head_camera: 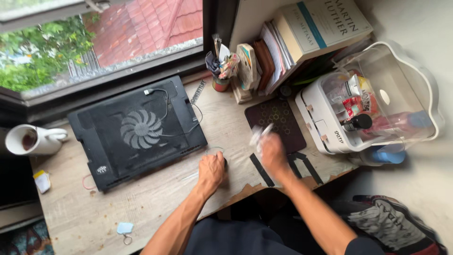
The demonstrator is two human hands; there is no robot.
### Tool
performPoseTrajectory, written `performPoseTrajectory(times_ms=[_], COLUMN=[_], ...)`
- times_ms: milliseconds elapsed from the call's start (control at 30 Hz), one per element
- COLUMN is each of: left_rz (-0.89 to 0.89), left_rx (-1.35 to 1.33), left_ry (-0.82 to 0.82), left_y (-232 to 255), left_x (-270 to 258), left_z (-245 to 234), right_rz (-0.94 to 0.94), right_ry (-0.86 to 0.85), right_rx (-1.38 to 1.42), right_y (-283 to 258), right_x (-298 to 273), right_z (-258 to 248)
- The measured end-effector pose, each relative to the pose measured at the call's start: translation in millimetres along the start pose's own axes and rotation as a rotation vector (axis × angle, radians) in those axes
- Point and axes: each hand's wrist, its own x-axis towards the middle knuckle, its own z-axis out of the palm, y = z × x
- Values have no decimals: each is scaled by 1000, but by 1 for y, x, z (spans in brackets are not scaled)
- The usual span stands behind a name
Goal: The person tidies a desk by placing items into a plastic container, folding a piece of paper, wiping the desk and a mousepad with a cloth, and rearranging various objects like books, a laptop cooler, and pens.
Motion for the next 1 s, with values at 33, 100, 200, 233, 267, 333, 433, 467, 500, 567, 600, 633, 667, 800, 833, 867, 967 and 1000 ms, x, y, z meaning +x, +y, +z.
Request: performPoseTrajectory(times_ms=[33,100,200,233,267,333,433,467,500,567,600,633,667,800,833,867,967,1000], left_rz=[13,-24,-81,-97,-147,-247,-244,-268,-292,-342,-362,-381,-337,-187,-160,-85,65,76], left_rx=[-67,-97,-107,-109,-98,-85,-134,-131,-128,-168,-177,-186,-198,-170,-146,-141,-114,-84], left_ry=[-63,-79,-3,39,24,-9,137,140,143,96,60,23,50,108,110,190,306,274], left_y=[-4,-5,-18,-23,-30,-41,-62,-72,-81,-81,-85,-88,-90,-93,-92,-93,-86,-85], left_x=[-3,-7,-22,-25,-28,-36,-55,-60,-64,-77,-80,-84,-88,-87,-83,-74,-52,-37], left_z=[-10,-38,-93,-110,-126,-147,-163,-168,-172,-163,-164,-165,-163,-150,-146,-146,-141,-143], right_rz=[-43,-149,14,2,-9,-78,-51,-28,-6,-62,11,85,164,226,228,232,-56,-194], right_ry=[-8,-46,-100,-71,-41,-74,-114,-160,-206,-282,-243,-204,-163,-98,-140,-166,-293,-269], right_rx=[119,79,227,155,84,-26,145,149,153,113,143,174,204,-71,-32,11,243,400], right_y=[-20,-43,-33,-22,-15,-19,-49,-68,-88,-117,-119,-115,-111,-82,-99,-120,-221,-237], right_x=[-8,-13,30,56,76,92,42,15,-9,-49,-50,-50,-52,-53,-68,-79,-126,-124], right_z=[5,4,16,26,37,65,76,74,72,65,63,56,48,36,47,60,76,76])
